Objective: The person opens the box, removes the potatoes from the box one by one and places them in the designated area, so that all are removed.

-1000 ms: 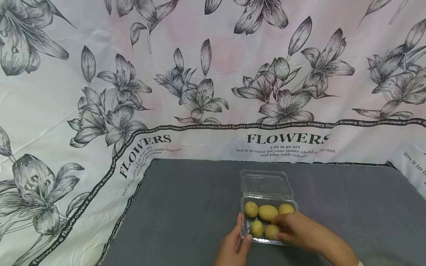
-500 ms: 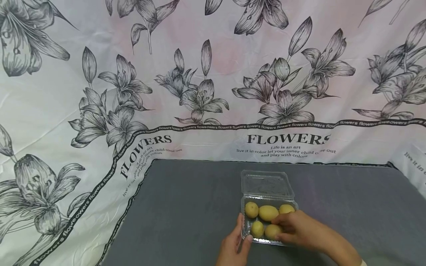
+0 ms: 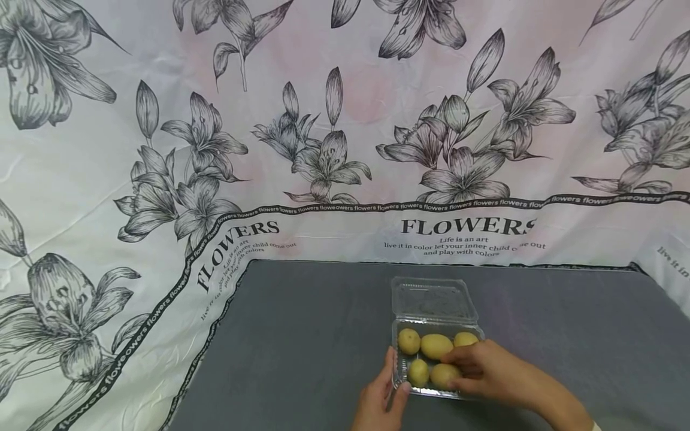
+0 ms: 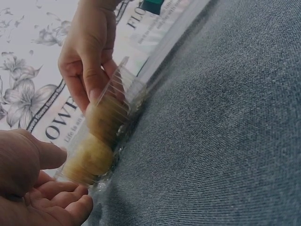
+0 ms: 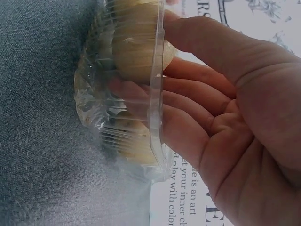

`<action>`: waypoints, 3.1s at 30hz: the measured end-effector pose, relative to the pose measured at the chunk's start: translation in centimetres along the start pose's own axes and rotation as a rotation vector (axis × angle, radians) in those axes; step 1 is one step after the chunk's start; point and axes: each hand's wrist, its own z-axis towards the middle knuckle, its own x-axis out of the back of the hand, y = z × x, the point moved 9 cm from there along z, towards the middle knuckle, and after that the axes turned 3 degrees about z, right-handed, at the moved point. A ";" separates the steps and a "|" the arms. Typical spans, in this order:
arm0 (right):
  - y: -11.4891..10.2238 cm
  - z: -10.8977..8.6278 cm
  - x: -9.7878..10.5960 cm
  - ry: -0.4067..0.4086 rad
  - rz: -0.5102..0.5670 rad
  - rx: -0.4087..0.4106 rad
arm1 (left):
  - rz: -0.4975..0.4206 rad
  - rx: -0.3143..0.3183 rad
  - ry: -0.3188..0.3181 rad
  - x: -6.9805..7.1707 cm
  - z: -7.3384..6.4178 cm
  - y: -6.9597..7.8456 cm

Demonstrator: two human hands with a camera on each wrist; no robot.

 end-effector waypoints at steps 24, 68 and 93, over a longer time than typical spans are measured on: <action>-1.9 -0.8 1.7 0.114 -0.117 0.117 | -0.001 0.007 0.016 -0.1 0.1 -0.1; -2.4 -4.3 5.5 0.497 -0.333 0.149 | 0.031 0.001 0.025 -0.1 0.2 -0.4; -1.1 -6.0 7.7 0.650 -0.431 0.104 | 0.051 -0.011 0.038 0.2 -0.3 0.2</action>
